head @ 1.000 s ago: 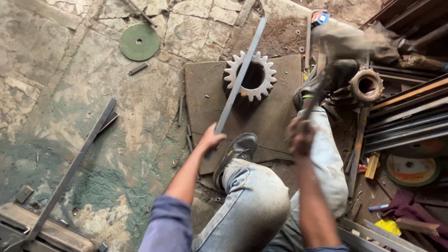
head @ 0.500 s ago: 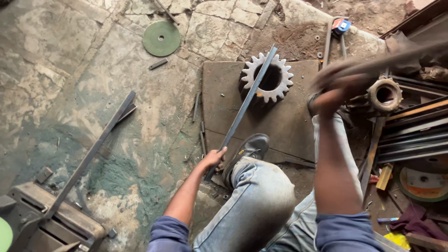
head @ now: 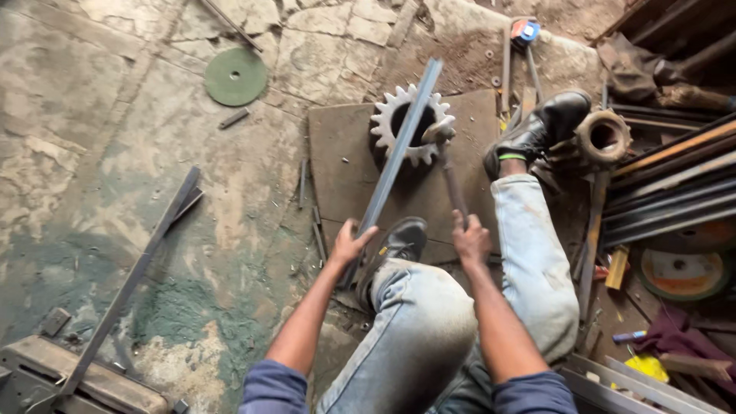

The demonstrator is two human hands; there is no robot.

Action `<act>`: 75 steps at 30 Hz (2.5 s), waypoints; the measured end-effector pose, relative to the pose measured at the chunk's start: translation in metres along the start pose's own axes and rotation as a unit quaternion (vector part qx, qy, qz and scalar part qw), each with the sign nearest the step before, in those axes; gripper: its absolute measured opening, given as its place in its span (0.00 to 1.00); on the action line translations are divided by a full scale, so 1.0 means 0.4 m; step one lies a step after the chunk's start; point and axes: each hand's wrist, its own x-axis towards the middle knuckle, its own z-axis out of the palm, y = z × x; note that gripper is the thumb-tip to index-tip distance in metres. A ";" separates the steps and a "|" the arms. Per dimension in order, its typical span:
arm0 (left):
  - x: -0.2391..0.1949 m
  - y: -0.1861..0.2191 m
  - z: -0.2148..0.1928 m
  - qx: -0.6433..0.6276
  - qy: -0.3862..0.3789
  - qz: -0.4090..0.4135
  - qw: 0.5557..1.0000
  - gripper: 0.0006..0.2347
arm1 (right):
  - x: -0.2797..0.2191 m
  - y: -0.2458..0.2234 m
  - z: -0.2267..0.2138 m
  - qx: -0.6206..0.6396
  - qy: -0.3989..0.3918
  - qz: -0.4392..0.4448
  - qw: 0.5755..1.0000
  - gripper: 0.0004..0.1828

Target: The person uses a hammer to strike metal bars held against the teeth of a large gear while sitting on a workshop floor, moving between different teeth and using bars of different lengths.

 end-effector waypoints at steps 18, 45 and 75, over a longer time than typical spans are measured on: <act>0.153 0.775 0.043 -0.604 -0.389 0.004 0.695 0.25 | -0.039 -0.049 0.017 0.046 -0.098 0.072 0.992 0.30; 0.208 0.763 0.116 -0.564 -0.343 0.000 0.751 0.38 | -0.035 -0.008 0.054 0.307 -0.142 0.153 0.928 0.27; -0.062 -0.045 -0.003 0.144 0.034 -0.140 0.979 0.21 | 0.035 -0.140 0.042 0.079 -0.028 -0.066 0.994 0.30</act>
